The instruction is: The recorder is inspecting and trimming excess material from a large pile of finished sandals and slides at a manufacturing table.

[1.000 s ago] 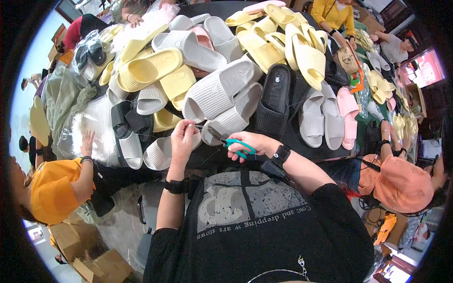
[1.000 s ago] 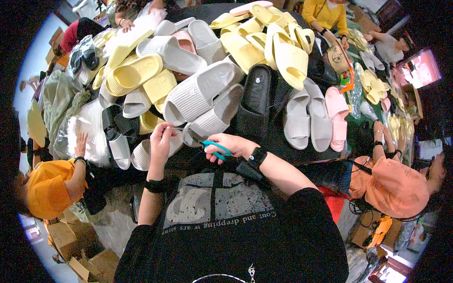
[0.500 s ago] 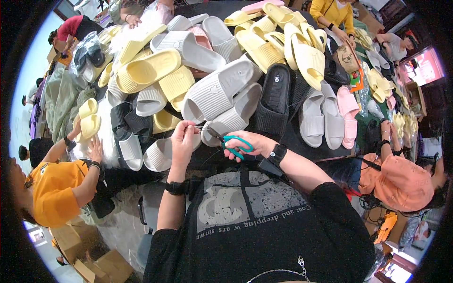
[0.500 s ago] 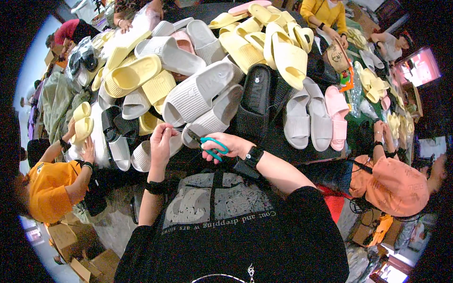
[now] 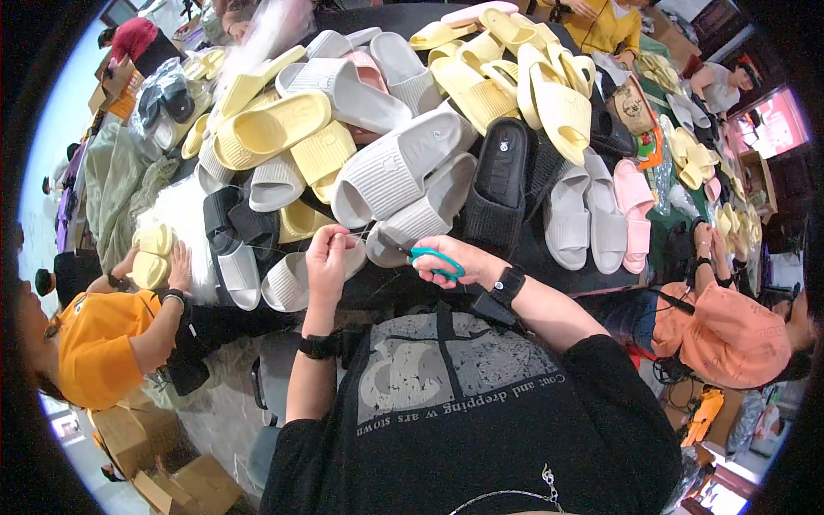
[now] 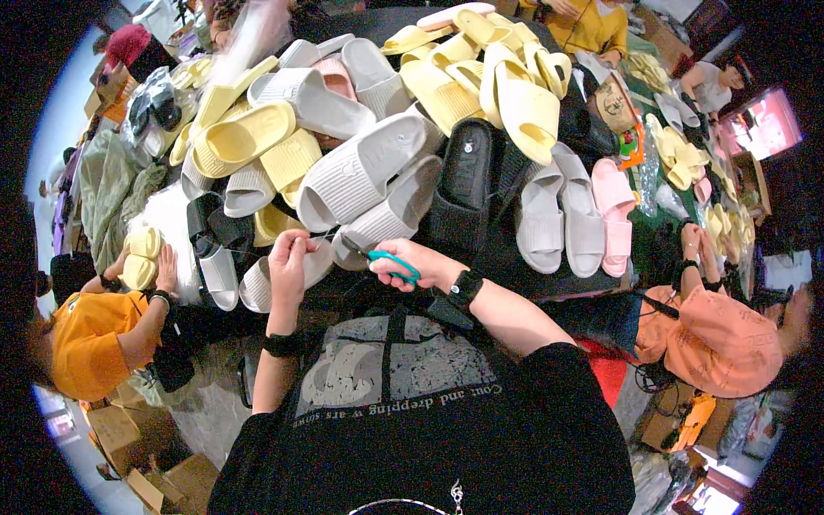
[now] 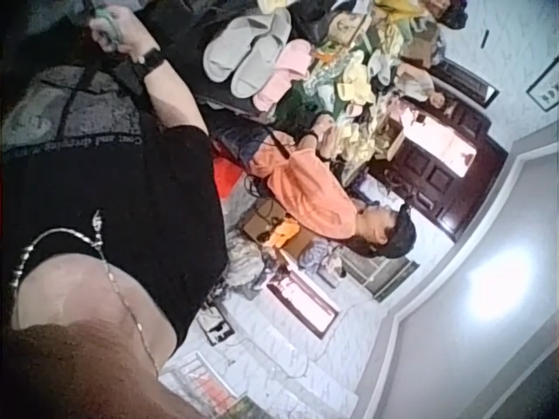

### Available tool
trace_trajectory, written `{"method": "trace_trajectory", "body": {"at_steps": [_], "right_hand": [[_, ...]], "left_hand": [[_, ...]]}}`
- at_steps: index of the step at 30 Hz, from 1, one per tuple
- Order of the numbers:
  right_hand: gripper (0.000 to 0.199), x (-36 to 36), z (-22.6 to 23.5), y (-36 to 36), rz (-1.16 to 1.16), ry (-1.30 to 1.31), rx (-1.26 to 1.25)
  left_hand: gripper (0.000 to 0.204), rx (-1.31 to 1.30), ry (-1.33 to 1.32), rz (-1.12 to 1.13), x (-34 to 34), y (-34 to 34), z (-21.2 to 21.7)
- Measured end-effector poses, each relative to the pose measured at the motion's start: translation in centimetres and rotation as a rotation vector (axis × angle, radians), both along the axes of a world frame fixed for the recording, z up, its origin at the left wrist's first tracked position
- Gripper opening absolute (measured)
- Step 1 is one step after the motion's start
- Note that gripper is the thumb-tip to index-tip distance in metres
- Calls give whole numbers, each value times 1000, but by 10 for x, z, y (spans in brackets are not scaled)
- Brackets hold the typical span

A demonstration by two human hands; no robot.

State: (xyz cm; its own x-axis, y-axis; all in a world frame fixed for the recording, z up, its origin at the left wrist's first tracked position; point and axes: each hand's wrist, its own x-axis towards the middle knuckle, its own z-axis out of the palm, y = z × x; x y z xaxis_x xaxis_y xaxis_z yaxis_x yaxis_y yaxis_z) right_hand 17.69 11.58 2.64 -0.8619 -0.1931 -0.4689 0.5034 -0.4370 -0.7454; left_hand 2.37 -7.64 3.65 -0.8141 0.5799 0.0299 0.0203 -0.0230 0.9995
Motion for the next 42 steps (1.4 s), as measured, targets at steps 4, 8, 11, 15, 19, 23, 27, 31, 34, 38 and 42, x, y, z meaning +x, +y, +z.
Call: {"method": "trace_trajectory", "body": {"at_steps": [4,8,11,15,19,23,27,31,34,38,42], "right_hand": [[19,5,6,3,74,35,178],[15,11,17,7,125,52,300],[14,15,27,12,121,74,296],[26,14,26,20,74,4,360],[31,12,21,26,-15,38,277],[27,10,29,27,-95,48,196],[24,12,39,24,-139,81,158],[30,17,41,26,-136,104,158],[30,26,42,30,-181,111,211],[28,42,48,33,-356,139,180],[25,51,55,37,-472,154,164]], "left_hand": [[9,-90,88,12,2,-17,9],[9,-364,276,-47,6,-56,21],[11,-631,156,-82,10,-88,29],[16,-780,164,-295,9,-136,31],[16,-1078,51,-433,18,-166,26],[18,-1028,125,-532,23,-165,24],[25,-938,465,-466,20,-141,31],[29,-1264,783,-660,15,-91,48],[29,-994,889,-617,12,-45,58],[40,-599,1204,-527,5,23,60],[47,-549,1455,-541,-1,80,58]]}}
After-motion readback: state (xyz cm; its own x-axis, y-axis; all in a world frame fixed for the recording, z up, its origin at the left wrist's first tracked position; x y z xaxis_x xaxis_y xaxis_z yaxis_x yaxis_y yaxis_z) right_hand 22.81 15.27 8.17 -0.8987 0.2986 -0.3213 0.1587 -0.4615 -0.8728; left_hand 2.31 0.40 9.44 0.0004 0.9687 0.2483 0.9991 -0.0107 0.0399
